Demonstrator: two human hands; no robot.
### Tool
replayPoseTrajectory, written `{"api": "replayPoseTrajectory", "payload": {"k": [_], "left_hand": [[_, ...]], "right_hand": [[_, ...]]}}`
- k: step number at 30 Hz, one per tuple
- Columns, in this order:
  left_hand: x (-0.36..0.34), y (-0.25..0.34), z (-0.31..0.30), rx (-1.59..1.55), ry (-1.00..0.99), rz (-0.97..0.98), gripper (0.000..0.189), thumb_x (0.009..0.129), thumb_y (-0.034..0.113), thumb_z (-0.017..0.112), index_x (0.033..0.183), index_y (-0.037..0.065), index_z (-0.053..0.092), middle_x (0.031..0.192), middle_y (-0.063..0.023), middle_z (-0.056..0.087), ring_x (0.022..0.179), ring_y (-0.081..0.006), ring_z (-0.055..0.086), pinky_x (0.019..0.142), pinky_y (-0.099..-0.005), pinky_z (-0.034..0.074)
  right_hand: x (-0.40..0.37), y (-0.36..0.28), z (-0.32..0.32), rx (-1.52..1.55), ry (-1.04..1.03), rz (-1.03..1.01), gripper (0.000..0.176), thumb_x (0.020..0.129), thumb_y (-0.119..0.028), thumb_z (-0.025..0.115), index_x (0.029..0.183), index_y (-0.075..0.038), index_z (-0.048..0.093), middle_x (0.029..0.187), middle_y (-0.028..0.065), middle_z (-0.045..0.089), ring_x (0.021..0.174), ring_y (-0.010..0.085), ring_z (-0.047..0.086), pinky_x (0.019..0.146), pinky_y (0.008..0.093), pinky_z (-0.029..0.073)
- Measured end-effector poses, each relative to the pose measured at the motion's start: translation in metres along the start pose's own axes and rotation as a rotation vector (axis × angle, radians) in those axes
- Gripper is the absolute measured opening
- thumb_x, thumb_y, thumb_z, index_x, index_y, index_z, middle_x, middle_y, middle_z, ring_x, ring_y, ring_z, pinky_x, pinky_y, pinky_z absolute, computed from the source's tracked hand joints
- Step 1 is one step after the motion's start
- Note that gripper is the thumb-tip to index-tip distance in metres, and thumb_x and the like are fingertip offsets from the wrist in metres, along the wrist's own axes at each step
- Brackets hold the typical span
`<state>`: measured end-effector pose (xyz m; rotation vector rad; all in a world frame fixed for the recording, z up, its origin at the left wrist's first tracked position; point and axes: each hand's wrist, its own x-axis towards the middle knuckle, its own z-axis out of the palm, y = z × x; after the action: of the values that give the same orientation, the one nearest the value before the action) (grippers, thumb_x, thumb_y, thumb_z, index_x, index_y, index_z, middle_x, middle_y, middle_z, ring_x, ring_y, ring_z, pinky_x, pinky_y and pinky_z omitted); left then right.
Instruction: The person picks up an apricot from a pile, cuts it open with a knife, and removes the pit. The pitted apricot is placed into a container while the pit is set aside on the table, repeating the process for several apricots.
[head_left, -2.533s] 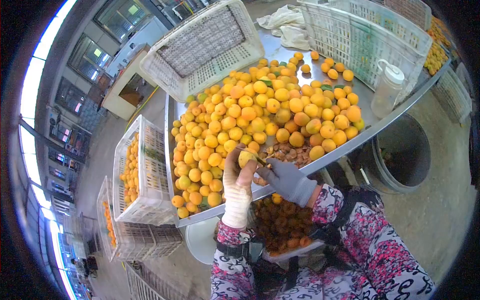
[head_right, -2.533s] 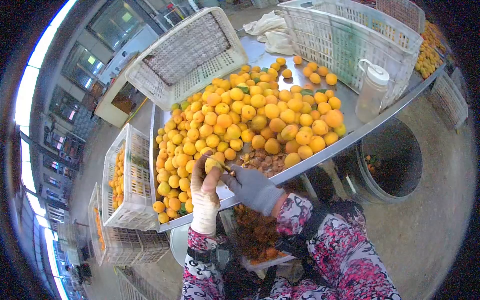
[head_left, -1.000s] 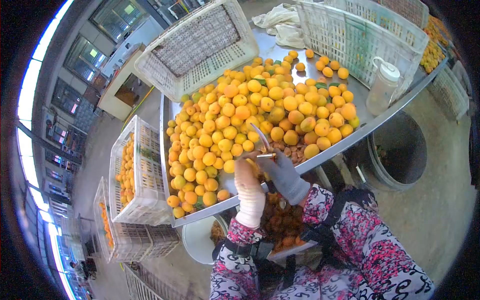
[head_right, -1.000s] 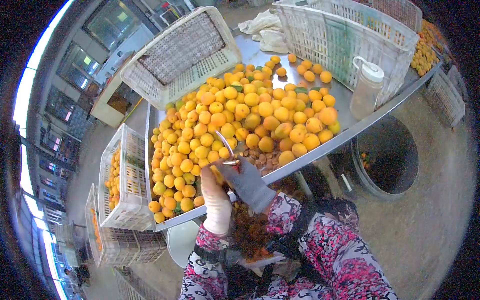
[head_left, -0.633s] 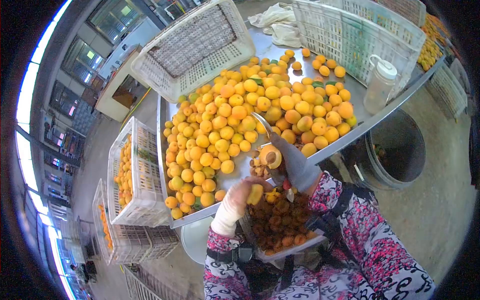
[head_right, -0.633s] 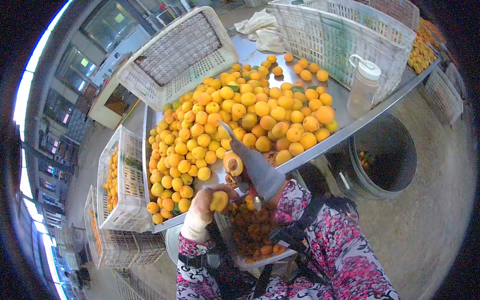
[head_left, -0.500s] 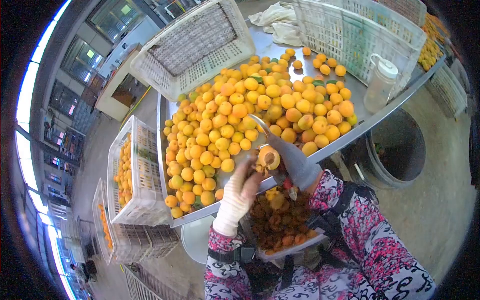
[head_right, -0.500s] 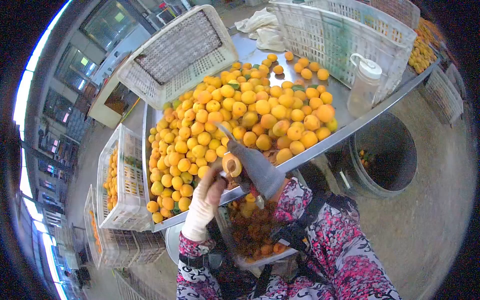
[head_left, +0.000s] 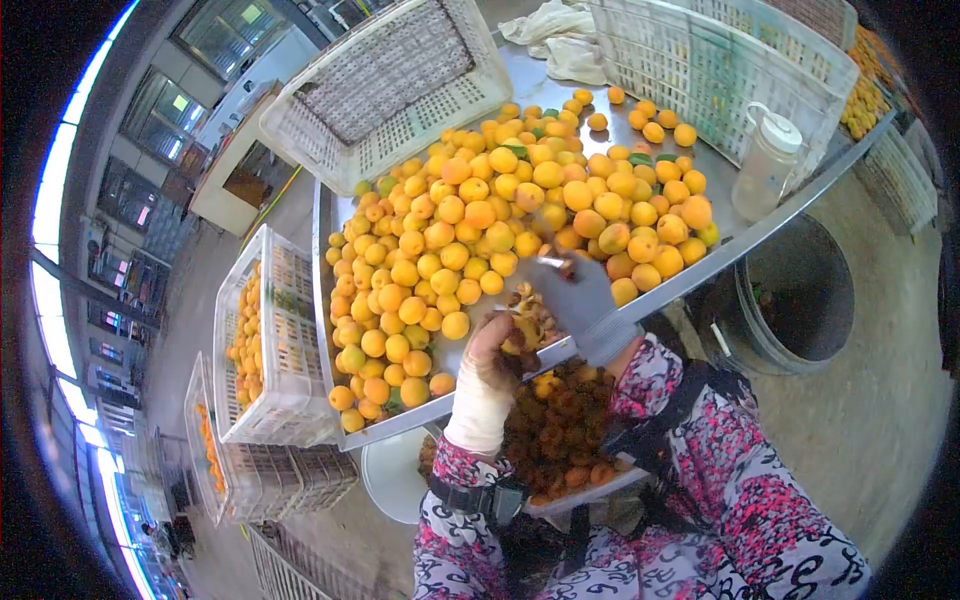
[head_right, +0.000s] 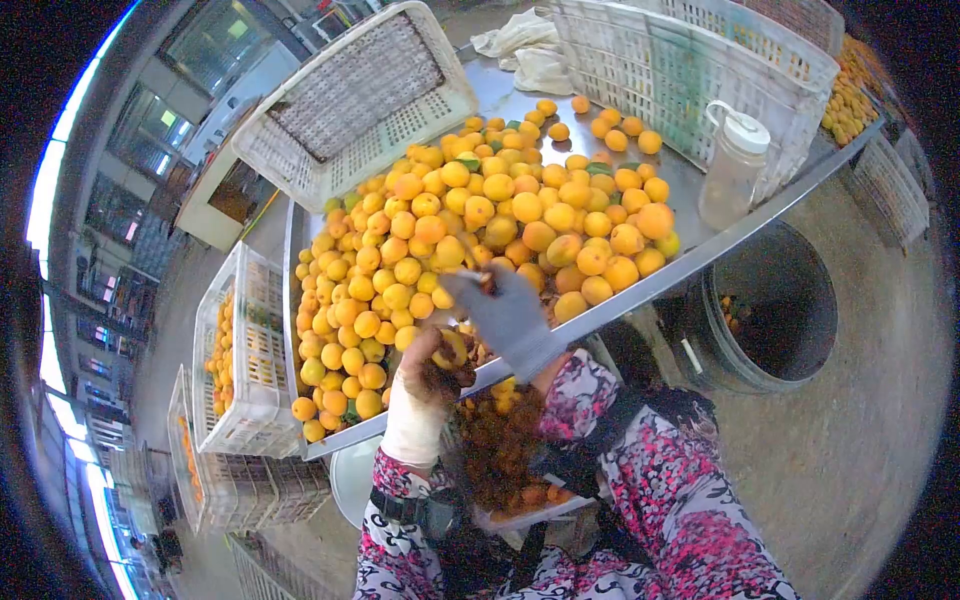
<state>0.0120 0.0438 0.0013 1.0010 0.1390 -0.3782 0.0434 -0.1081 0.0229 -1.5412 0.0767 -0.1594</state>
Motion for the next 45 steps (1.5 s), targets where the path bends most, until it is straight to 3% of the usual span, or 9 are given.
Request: {"api": "replayPoseTrajectory", "payload": {"k": [5,19,21,25,28,30,33,39,45], "left_hand": [[0.002,-0.008,0.021,0.031,0.037,-0.03,0.035,0.084,0.038,0.054,0.103,0.009,0.056,0.085,-0.0053,0.057,0.072,-0.0172,0.054,0.059,-0.0303,0.043],[-0.006,-0.015,0.046,-0.252,0.047,-0.095,0.033,0.088,0.039,0.048,0.098,0.008,0.051,0.078,-0.0053,0.054,0.063,-0.0186,0.051,0.06,-0.0293,0.045],[-0.007,-0.017,0.043,-0.183,-0.032,-0.04,0.03,0.088,0.036,0.051,0.099,0.008,0.051,0.079,-0.0053,0.054,0.063,-0.0175,0.051,0.06,-0.0308,0.045],[0.002,-0.035,0.032,0.447,-0.003,0.251,0.039,0.092,0.042,0.042,0.111,0.009,0.052,0.099,-0.006,0.061,0.083,-0.0218,0.058,0.062,-0.0305,0.045],[-0.003,-0.028,0.055,-0.309,0.152,-0.034,0.035,0.093,0.037,0.041,0.11,0.009,0.052,0.103,-0.0071,0.061,0.09,-0.0224,0.058,0.066,-0.0336,0.046],[0.002,-0.038,0.04,0.269,0.113,0.26,0.022,0.088,0.031,0.051,0.087,0.009,0.053,0.068,-0.0003,0.053,0.049,-0.0115,0.046,0.043,-0.0214,0.036],[-0.001,-0.03,0.022,-0.267,-0.248,-0.063,0.031,0.094,0.031,0.041,0.115,0.01,0.05,0.078,-0.0017,0.056,0.048,-0.0075,0.047,0.042,-0.0205,0.037],[-0.014,-0.018,0.037,-0.237,-0.141,-0.069,0.029,0.094,0.027,0.045,0.117,0.01,0.049,0.072,-0.0002,0.051,0.043,-0.0042,0.036,0.04,-0.0175,0.03],[0.003,0.003,0.028,-0.109,0.065,-0.044,0.022,0.09,0.027,0.052,0.099,0.007,0.055,0.079,-0.0015,0.053,0.055,-0.0074,0.044,0.049,-0.0192,0.036]], "right_hand": [[-0.001,-0.038,-0.022,0.819,-0.124,0.214,0.024,0.086,-0.025,0.061,0.069,-0.012,0.051,0.052,-0.0057,0.043,0.037,0.0042,0.036,0.034,0.0212,0.028],[-0.011,-0.035,-0.002,0.556,0.05,-0.121,0.012,0.087,-0.019,0.061,0.087,-0.008,0.055,0.059,-0.0032,0.049,0.047,0.0047,0.046,0.042,0.0203,0.036],[-0.003,-0.024,-0.014,0.752,-0.112,0.126,0.013,0.086,-0.015,0.061,0.095,-0.007,0.056,0.065,-0.0031,0.052,0.051,0.0042,0.049,0.044,0.0199,0.039],[-0.014,-0.033,0.001,0.493,0.102,-0.104,0.01,0.087,-0.017,0.059,0.091,-0.008,0.055,0.064,-0.0039,0.05,0.049,0.0058,0.047,0.043,0.0208,0.038],[-0.013,-0.025,0.008,0.393,0.147,-0.111,0.015,0.084,-0.018,0.066,0.079,-0.005,0.06,0.065,-0.0023,0.055,0.063,0.0015,0.048,0.05,0.019,0.036],[0.005,0.0,0.014,0.59,0.195,-0.206,0.024,0.087,-0.022,0.062,0.069,-0.008,0.054,0.055,-0.0029,0.049,0.05,0.0037,0.044,0.043,0.0213,0.034],[-0.007,-0.03,-0.009,0.898,-0.076,0.143,0.034,0.094,-0.034,0.047,0.066,-0.016,0.04,0.049,-0.005,0.031,0.036,0.0088,0.03,0.035,0.024,0.026],[0.0,-0.031,-0.008,1.139,-0.092,0.229,0.04,0.093,-0.038,0.048,0.063,-0.017,0.034,0.046,-0.0036,0.027,0.033,0.0098,0.025,0.033,0.0257,0.022],[-0.003,-0.029,-0.012,0.385,-0.06,-0.13,0.029,0.088,-0.03,0.055,0.07,-0.009,0.048,0.053,-0.0001,0.045,0.043,0.0127,0.045,0.041,0.0271,0.037]]}}
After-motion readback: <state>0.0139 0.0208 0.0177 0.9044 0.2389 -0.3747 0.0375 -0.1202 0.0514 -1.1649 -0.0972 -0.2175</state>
